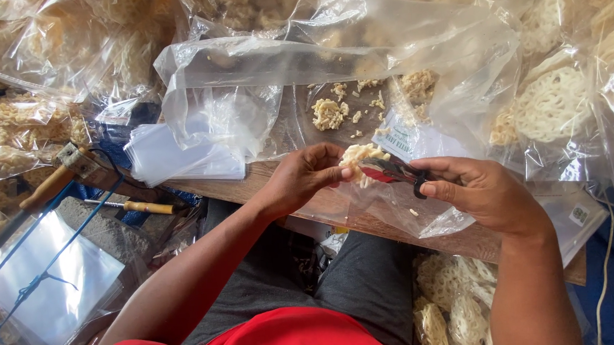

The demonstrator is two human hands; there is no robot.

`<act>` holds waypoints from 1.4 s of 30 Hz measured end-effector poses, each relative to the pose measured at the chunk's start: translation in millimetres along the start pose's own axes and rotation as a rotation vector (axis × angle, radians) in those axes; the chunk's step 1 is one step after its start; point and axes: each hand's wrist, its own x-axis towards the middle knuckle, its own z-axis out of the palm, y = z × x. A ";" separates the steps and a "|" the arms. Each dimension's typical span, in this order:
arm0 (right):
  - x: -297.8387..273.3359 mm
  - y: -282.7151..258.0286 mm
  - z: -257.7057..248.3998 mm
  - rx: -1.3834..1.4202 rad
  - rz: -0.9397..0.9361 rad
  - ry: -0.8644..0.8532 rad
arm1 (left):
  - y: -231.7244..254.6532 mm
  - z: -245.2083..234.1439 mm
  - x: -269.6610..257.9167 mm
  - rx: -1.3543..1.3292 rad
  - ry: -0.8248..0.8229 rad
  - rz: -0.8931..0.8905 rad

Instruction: Sorting and packaging snacks into small plastic bags using tongs and a manual heat sealer.

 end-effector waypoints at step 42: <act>12.5 -4.6 20.7 -0.406 -0.195 -0.272 | 11.2 8.2 -33.7 0.507 -0.032 -0.219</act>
